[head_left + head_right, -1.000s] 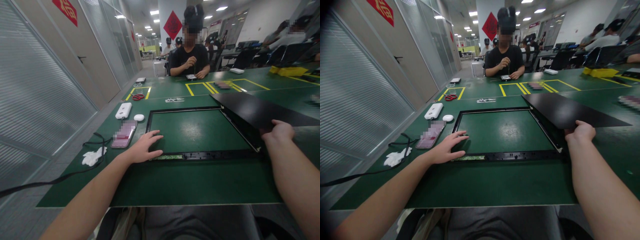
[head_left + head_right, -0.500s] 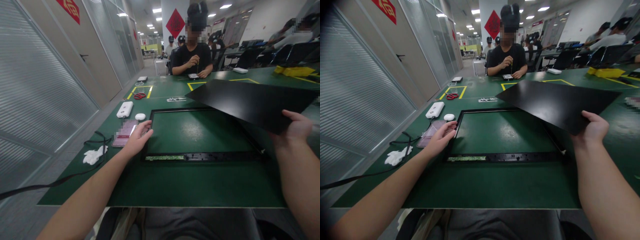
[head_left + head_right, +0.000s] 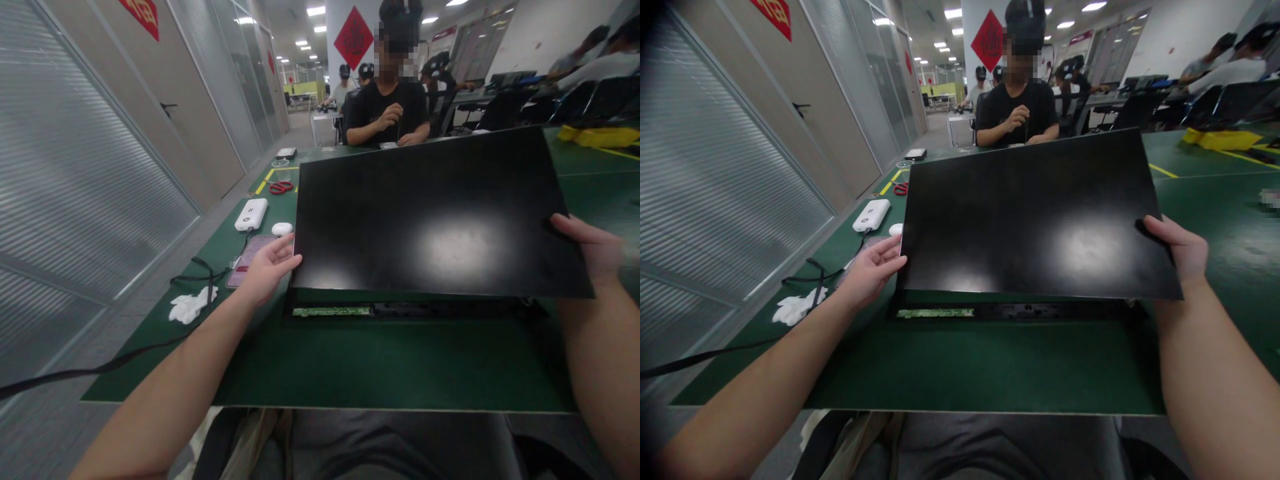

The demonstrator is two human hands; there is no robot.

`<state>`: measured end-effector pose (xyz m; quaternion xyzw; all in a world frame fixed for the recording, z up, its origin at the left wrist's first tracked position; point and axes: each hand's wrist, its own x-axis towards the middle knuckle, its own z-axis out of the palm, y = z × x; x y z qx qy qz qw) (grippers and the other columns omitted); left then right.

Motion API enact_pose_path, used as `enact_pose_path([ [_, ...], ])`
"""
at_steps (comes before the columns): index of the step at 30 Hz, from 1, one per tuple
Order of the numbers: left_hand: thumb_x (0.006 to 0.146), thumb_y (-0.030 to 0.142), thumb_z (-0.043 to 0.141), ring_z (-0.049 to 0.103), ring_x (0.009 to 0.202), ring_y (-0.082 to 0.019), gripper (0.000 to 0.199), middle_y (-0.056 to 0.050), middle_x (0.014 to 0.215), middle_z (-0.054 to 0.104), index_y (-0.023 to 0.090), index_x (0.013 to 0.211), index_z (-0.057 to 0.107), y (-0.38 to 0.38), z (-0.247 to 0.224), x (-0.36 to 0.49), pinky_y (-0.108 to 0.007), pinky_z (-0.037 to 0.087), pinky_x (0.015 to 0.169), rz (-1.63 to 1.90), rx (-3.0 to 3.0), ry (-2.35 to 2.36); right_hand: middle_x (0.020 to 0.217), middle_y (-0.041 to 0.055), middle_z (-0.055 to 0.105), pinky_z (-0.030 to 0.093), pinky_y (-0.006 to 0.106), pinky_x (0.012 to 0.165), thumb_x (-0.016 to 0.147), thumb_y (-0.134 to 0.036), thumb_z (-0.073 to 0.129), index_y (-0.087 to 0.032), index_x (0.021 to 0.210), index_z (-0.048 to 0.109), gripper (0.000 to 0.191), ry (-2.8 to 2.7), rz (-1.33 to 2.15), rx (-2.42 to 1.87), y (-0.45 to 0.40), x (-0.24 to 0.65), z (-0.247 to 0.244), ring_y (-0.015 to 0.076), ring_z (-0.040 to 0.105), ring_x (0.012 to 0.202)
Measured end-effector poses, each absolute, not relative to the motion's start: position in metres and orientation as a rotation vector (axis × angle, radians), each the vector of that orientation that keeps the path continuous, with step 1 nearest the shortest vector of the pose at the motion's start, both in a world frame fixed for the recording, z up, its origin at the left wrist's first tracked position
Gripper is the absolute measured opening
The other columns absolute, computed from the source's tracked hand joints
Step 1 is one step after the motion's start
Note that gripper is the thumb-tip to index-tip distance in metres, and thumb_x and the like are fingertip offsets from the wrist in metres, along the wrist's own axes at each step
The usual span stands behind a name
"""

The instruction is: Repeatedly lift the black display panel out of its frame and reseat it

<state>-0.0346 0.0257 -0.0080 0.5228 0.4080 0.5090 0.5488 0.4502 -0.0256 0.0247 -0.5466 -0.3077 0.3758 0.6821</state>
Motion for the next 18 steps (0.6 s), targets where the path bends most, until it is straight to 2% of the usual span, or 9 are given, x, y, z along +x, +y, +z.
enact_pose_path([
  [5,0.065,0.024,0.088,0.073,0.103,-0.026,0.063,-0.009,0.104,0.078,0.017,0.124,0.067,0.029,-0.011,-0.038,-0.044,0.054,0.101,1.325,1.281,0.983,0.100,0.0086,0.076,0.061,0.056,0.083,0.059,-0.027,0.075,-0.027,0.094,0.071,0.036,-0.727,0.905,-1.265,-0.024,0.441,0.023,0.0365,0.072,0.099],
  [13,0.066,0.023,0.084,0.072,0.097,-0.023,0.056,-0.001,0.093,0.074,0.024,0.116,0.058,0.029,-0.012,-0.036,-0.041,0.054,0.098,1.414,1.411,0.972,0.103,0.0050,0.076,0.059,0.050,0.086,0.061,-0.026,0.075,-0.032,0.101,0.070,0.041,-0.847,0.959,-1.252,-0.018,0.438,0.015,0.0313,0.071,0.103],
  [18,0.067,0.021,0.083,0.067,0.115,-0.025,0.052,-0.004,0.113,0.072,0.026,0.111,0.055,0.023,-0.008,-0.034,-0.042,0.050,0.105,1.306,1.428,0.966,0.103,0.0037,0.076,0.061,0.046,0.082,0.061,-0.023,0.075,-0.033,0.104,0.070,0.044,-0.828,0.991,-1.304,-0.013,0.446,0.009,0.0285,0.072,0.097],
])
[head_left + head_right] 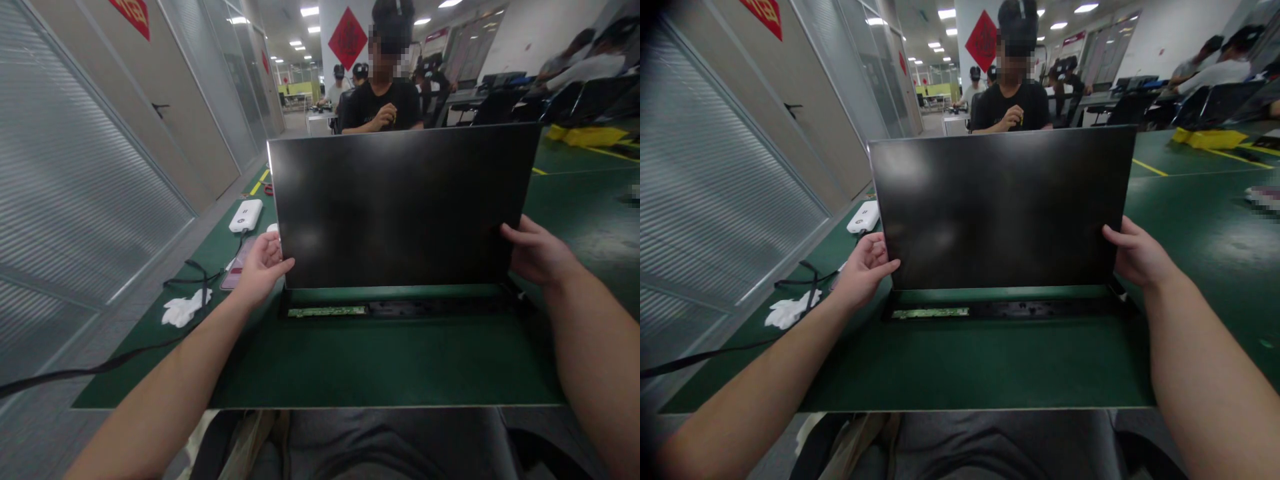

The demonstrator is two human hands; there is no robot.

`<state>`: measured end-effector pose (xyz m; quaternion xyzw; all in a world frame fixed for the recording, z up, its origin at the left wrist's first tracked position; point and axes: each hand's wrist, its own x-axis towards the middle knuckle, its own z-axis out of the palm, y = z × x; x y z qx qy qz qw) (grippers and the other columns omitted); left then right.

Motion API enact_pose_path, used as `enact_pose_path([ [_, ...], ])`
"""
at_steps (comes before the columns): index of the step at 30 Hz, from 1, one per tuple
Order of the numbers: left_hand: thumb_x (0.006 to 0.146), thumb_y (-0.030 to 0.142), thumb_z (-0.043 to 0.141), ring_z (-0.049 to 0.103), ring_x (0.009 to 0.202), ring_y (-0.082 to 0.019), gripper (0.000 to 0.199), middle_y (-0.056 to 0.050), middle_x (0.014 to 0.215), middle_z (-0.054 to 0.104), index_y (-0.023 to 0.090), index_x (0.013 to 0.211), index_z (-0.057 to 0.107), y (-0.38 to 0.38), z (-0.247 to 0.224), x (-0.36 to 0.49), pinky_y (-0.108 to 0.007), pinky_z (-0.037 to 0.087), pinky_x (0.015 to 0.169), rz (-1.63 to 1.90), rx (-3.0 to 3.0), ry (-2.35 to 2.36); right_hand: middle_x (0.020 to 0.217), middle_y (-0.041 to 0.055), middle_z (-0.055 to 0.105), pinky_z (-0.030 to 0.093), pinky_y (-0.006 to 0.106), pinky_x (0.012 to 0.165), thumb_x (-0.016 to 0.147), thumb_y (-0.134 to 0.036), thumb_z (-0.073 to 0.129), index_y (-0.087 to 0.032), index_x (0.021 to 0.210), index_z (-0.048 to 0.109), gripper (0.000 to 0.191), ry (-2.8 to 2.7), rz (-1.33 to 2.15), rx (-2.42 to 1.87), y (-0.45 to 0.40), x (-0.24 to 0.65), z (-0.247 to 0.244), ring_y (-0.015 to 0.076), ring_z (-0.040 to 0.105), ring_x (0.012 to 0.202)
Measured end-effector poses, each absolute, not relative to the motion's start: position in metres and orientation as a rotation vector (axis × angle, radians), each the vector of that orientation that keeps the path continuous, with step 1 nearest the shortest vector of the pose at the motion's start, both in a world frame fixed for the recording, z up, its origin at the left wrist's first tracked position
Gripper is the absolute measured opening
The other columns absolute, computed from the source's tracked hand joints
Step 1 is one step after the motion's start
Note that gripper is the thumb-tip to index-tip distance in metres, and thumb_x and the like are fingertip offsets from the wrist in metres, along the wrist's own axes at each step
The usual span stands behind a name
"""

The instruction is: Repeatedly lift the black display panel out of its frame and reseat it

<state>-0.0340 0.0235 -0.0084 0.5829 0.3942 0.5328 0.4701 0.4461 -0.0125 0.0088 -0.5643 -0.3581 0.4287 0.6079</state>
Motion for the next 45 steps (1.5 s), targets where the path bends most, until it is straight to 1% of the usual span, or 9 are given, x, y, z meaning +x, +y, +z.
enact_pose_path([
  [3,0.065,0.019,0.083,0.064,0.120,-0.025,0.051,-0.004,0.121,0.070,0.025,0.108,0.055,0.022,-0.008,-0.034,-0.042,0.048,0.108,1.233,1.416,0.962,0.100,0.0048,0.077,0.062,0.043,0.073,0.061,-0.022,0.074,-0.031,0.103,0.070,0.042,-0.810,1.052,-1.348,-0.009,0.450,0.006,0.0273,0.073,0.088],
  [8,0.060,0.019,0.085,0.068,0.102,-0.023,0.050,-0.002,0.106,0.071,0.023,0.100,0.054,0.024,-0.012,-0.034,-0.041,0.052,0.098,1.127,1.374,1.010,0.091,0.0046,0.076,0.061,0.040,0.061,0.060,-0.019,0.073,-0.029,0.098,0.069,0.039,-0.755,1.155,-1.403,-0.006,0.449,0.002,0.0253,0.072,0.072],
  [11,0.059,0.017,0.085,0.068,0.099,-0.021,0.051,-0.001,0.100,0.069,0.023,0.099,0.054,0.025,-0.015,-0.033,-0.041,0.050,0.099,1.094,1.360,1.039,0.086,0.0048,0.075,0.061,0.042,0.058,0.061,-0.019,0.072,-0.030,0.099,0.069,0.040,-0.731,1.194,-1.444,-0.006,0.449,0.000,0.0259,0.071,0.066],
  [19,0.059,0.016,0.084,0.067,0.102,-0.022,0.049,-0.001,0.098,0.067,0.023,0.097,0.054,0.025,-0.016,-0.034,-0.043,0.048,0.103,1.068,1.370,1.047,0.083,0.0039,0.076,0.062,0.042,0.057,0.061,-0.020,0.075,-0.030,0.097,0.070,0.037,-0.742,1.181,-1.467,-0.001,0.455,-0.007,0.0259,0.071,0.065],
  [24,0.058,0.016,0.084,0.067,0.096,-0.020,0.050,0.000,0.096,0.066,0.022,0.097,0.054,0.027,-0.017,-0.034,-0.041,0.049,0.099,1.070,1.366,1.053,0.085,0.0051,0.076,0.061,0.039,0.054,0.055,-0.015,0.077,-0.027,0.098,0.071,0.045,-0.741,1.162,-1.495,-0.004,0.447,-0.004,0.0264,0.072,0.068],
  [32,0.057,0.017,0.085,0.066,0.094,-0.019,0.051,0.000,0.094,0.066,0.022,0.097,0.055,0.029,-0.019,-0.035,-0.039,0.051,0.096,1.057,1.380,1.051,0.088,0.0002,0.077,0.060,0.030,0.056,0.048,-0.012,0.082,-0.028,0.089,0.072,0.045,-0.832,1.101,-1.473,-0.002,0.443,-0.003,0.0196,0.070,0.067],
  [37,0.058,0.017,0.086,0.067,0.095,-0.020,0.051,0.000,0.095,0.066,0.022,0.098,0.055,0.029,-0.018,-0.035,-0.040,0.051,0.098,1.052,1.380,1.050,0.088,-0.0005,0.077,0.060,0.031,0.058,0.048,-0.012,0.082,-0.029,0.092,0.072,0.048,-0.844,1.088,-1.468,-0.002,0.443,-0.004,0.0203,0.071,0.070],
  [41,0.058,0.017,0.086,0.068,0.097,-0.021,0.050,-0.001,0.097,0.067,0.022,0.098,0.057,0.027,-0.017,-0.034,-0.041,0.051,0.099,1.053,1.371,1.058,0.085,0.0004,0.076,0.060,0.031,0.058,0.049,-0.011,0.082,-0.027,0.094,0.071,0.050,-0.817,1.103,-1.491,-0.002,0.445,-0.005,0.0208,0.071,0.069],
  [45,0.057,0.016,0.086,0.067,0.096,-0.020,0.050,0.000,0.096,0.067,0.022,0.097,0.057,0.026,-0.016,-0.034,-0.041,0.051,0.098,1.049,1.363,1.060,0.085,0.0007,0.075,0.060,0.031,0.058,0.051,-0.012,0.083,-0.027,0.095,0.070,0.049,-0.851,1.104,-1.480,0.000,0.449,-0.008,0.0212,0.071,0.069],
])
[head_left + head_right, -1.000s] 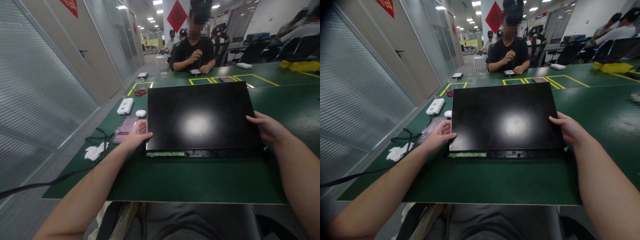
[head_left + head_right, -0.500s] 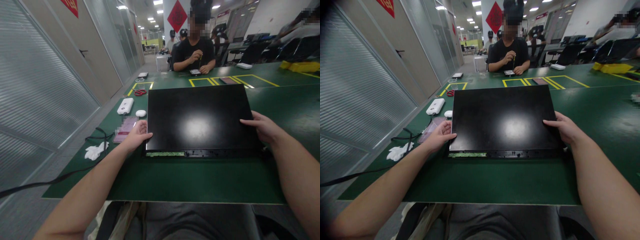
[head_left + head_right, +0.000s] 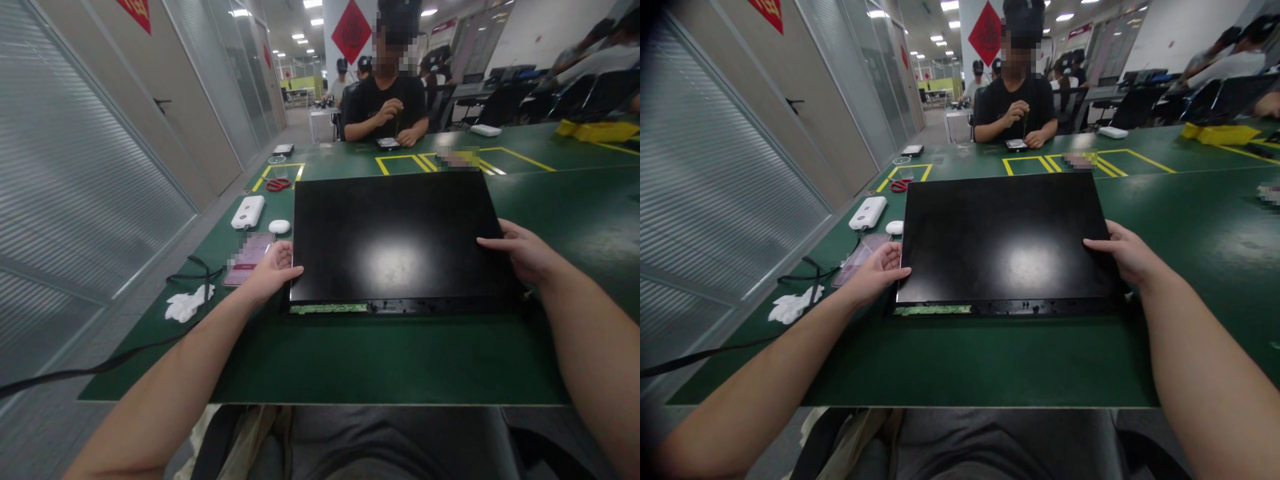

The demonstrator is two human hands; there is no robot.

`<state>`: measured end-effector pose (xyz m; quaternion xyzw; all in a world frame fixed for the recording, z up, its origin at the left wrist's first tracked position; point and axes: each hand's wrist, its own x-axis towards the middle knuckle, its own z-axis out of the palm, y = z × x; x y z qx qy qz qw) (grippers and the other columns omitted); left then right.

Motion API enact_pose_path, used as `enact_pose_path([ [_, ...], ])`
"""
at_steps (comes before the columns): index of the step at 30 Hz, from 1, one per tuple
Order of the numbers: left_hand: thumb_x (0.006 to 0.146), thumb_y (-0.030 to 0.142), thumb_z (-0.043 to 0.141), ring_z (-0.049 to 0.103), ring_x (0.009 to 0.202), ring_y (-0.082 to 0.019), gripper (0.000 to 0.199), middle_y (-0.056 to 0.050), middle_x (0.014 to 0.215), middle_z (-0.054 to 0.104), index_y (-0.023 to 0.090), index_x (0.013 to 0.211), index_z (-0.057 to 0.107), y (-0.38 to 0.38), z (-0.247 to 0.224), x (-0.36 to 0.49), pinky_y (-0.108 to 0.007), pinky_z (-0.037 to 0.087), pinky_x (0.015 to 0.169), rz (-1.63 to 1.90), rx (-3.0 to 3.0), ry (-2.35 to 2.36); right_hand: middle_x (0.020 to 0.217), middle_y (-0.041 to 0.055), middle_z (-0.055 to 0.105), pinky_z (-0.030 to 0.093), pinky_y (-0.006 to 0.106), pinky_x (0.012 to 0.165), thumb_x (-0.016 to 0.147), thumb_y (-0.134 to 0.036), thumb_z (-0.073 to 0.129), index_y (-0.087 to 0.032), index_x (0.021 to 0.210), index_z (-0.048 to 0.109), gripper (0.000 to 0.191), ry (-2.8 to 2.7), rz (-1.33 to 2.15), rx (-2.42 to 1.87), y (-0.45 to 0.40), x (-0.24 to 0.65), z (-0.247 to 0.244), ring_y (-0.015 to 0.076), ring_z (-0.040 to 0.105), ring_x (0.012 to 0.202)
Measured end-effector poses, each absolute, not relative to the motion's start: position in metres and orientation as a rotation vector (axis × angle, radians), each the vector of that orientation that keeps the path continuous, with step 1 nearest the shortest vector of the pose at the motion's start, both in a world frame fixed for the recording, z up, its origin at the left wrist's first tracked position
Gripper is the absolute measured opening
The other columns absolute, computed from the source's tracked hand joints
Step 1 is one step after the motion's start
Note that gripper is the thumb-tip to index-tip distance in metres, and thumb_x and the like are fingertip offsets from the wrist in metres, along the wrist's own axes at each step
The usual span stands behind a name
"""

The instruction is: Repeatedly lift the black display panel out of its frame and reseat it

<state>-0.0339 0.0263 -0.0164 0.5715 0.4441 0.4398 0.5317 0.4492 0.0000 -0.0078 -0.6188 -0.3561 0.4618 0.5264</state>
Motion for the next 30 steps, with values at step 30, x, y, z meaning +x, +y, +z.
enact_pose_path([
  [30,0.081,0.040,0.070,0.040,0.146,-0.036,0.038,-0.020,0.156,0.043,0.019,0.110,0.058,0.032,-0.017,-0.052,-0.058,0.031,0.120,0.707,2.231,1.495,0.097,0.0053,0.069,0.056,0.038,0.074,0.053,-0.049,0.084,-0.023,0.097,0.076,0.052,-1.337,0.609,-1.751,0.011,0.473,-0.028,0.0240,0.063,0.089],
])
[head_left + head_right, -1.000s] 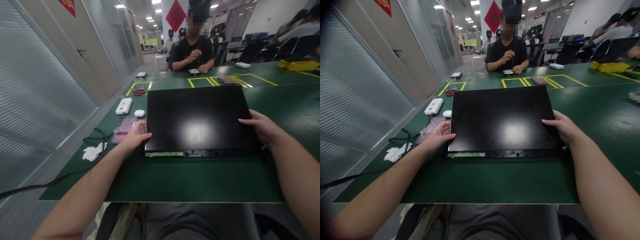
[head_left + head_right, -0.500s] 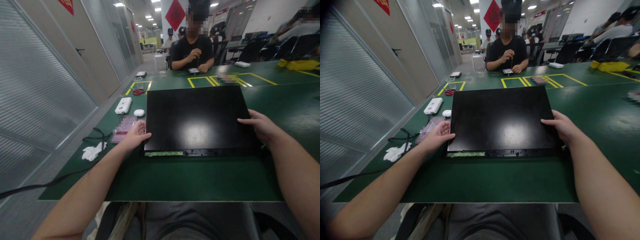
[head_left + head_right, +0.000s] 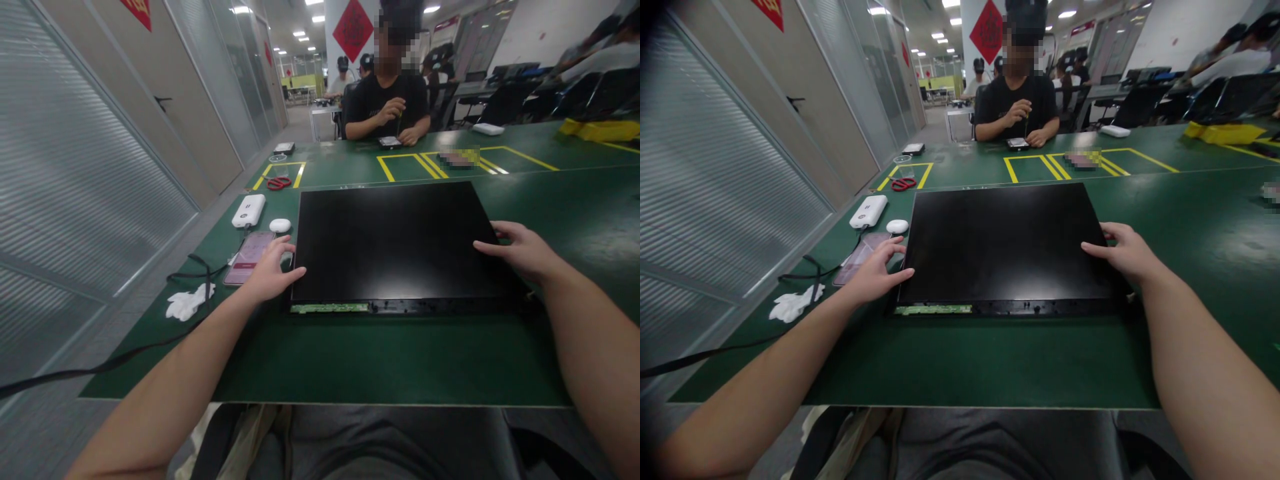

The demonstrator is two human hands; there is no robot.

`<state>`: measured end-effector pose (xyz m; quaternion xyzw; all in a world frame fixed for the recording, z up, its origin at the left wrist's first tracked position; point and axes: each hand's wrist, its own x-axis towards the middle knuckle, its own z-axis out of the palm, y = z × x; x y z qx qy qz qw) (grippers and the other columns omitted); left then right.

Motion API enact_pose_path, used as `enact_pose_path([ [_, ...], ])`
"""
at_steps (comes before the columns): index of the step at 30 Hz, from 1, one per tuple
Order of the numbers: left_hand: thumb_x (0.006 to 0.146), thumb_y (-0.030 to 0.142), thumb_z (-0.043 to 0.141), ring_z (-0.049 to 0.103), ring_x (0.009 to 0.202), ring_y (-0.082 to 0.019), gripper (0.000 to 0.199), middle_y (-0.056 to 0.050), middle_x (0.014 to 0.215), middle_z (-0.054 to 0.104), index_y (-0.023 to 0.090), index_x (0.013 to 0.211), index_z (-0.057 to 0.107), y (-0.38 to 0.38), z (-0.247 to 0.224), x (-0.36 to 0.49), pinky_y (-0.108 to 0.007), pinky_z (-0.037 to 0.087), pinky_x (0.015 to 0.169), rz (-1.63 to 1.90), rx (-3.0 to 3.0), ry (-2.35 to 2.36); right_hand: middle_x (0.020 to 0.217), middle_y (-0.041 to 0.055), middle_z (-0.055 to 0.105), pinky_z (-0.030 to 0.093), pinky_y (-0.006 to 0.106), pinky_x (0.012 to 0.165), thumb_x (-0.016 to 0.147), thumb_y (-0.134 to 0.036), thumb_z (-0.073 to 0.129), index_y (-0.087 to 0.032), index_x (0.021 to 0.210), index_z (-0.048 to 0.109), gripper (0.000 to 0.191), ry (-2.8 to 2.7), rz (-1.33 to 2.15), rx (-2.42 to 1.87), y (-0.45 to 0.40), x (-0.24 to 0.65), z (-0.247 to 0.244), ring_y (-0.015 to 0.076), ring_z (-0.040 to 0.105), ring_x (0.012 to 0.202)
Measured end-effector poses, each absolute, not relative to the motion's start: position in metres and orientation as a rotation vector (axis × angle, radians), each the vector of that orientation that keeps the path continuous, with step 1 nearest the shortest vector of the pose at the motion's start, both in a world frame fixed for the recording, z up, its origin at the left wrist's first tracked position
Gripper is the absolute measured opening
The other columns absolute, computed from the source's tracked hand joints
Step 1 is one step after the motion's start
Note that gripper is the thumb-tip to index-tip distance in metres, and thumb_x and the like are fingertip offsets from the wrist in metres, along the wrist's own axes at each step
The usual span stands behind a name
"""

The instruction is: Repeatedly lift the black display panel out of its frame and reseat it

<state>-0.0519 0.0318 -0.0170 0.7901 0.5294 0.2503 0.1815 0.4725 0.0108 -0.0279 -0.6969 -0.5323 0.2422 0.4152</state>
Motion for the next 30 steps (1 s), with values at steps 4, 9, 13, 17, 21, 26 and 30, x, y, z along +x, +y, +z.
enact_pose_path([
  [4,0.082,0.042,0.070,0.039,0.147,-0.035,0.040,-0.018,0.156,0.043,0.019,0.113,0.060,0.032,-0.019,-0.051,-0.057,0.031,0.121,0.674,2.282,1.522,0.112,0.0064,0.064,0.053,0.043,0.091,0.053,-0.053,0.082,-0.024,0.091,0.075,0.048,-1.390,0.506,-1.777,0.015,0.474,-0.034,0.0259,0.060,0.102],
  [9,0.083,0.045,0.067,0.039,0.147,-0.036,0.045,-0.019,0.155,0.044,0.018,0.118,0.062,0.031,-0.020,-0.050,-0.057,0.033,0.120,0.637,2.326,1.561,0.128,0.0087,0.058,0.052,0.041,0.098,0.051,-0.053,0.082,-0.023,0.090,0.075,0.049,-1.373,0.506,-1.788,0.014,0.469,-0.032,0.0263,0.060,0.107],
  [13,0.083,0.047,0.065,0.038,0.148,-0.037,0.048,-0.020,0.155,0.043,0.015,0.120,0.064,0.031,-0.021,-0.049,-0.056,0.033,0.120,0.575,2.338,1.583,0.128,0.0101,0.059,0.051,0.042,0.102,0.049,-0.055,0.083,-0.022,0.087,0.076,0.051,-1.365,0.535,-1.795,0.015,0.468,-0.034,0.0289,0.061,0.110],
  [17,0.084,0.046,0.064,0.040,0.147,-0.038,0.048,-0.020,0.155,0.043,0.015,0.120,0.065,0.031,-0.022,-0.047,-0.056,0.033,0.121,0.542,2.338,1.581,0.122,0.0104,0.062,0.049,0.044,0.104,0.050,-0.055,0.082,-0.022,0.083,0.076,0.047,-1.366,0.543,-1.800,0.017,0.470,-0.037,0.0313,0.060,0.114],
  [21,0.084,0.046,0.062,0.041,0.147,-0.038,0.049,-0.021,0.156,0.043,0.015,0.120,0.064,0.030,-0.022,-0.046,-0.055,0.034,0.121,0.535,2.309,1.573,0.118,0.0100,0.065,0.047,0.044,0.106,0.052,-0.051,0.081,-0.023,0.081,0.076,0.041,-1.402,0.549,-1.812,0.018,0.471,-0.038,0.0323,0.060,0.116],
  [26,0.084,0.047,0.060,0.039,0.148,-0.038,0.052,-0.023,0.157,0.041,0.013,0.122,0.063,0.028,-0.021,-0.044,-0.054,0.032,0.122,0.516,2.298,1.566,0.114,0.0095,0.068,0.046,0.046,0.106,0.050,-0.052,0.079,-0.022,0.081,0.074,0.043,-1.375,0.592,-1.826,0.017,0.467,-0.035,0.0326,0.060,0.114],
  [30,0.084,0.046,0.060,0.040,0.147,-0.038,0.049,-0.021,0.157,0.042,0.015,0.121,0.063,0.027,-0.020,-0.041,-0.055,0.033,0.121,0.521,2.307,1.567,0.111,0.0088,0.069,0.048,0.046,0.101,0.050,-0.052,0.080,-0.022,0.079,0.070,0.043,-1.341,0.618,-1.840,0.016,0.465,-0.033,0.0316,0.061,0.110],
])
